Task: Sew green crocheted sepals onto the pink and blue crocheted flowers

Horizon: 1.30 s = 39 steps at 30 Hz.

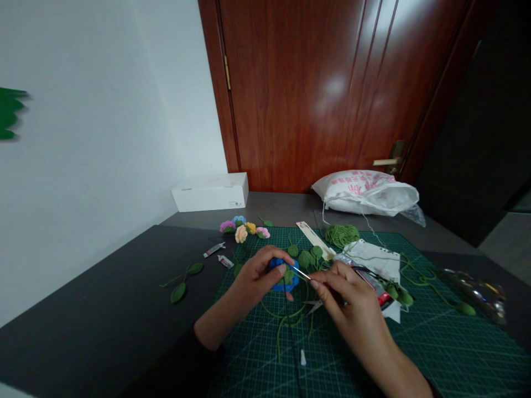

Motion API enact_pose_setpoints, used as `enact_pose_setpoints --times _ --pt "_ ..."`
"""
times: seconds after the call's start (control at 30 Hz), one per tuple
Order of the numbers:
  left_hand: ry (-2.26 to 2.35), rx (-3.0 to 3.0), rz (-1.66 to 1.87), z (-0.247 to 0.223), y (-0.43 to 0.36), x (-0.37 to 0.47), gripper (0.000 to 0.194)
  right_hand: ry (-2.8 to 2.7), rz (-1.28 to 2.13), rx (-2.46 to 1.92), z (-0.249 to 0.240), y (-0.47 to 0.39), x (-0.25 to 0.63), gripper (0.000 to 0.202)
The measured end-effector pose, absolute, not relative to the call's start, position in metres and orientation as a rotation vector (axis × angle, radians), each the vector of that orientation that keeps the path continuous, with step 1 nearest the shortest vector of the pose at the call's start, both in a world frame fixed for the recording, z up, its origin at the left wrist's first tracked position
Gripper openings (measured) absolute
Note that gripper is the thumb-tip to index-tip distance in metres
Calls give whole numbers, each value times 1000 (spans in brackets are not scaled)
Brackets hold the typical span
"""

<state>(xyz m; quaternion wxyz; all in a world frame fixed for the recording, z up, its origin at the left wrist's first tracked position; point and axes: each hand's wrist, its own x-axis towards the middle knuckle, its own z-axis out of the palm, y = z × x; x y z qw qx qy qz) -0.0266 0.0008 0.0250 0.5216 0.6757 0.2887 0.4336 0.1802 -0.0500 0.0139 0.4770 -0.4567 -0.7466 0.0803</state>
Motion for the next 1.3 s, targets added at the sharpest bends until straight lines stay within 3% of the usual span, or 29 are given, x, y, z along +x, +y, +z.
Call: enact_pose_setpoints --times 1.3 --pt "825 1975 1223 27 1 -22 18 -1925 163 -1212 9 -54 178 23"
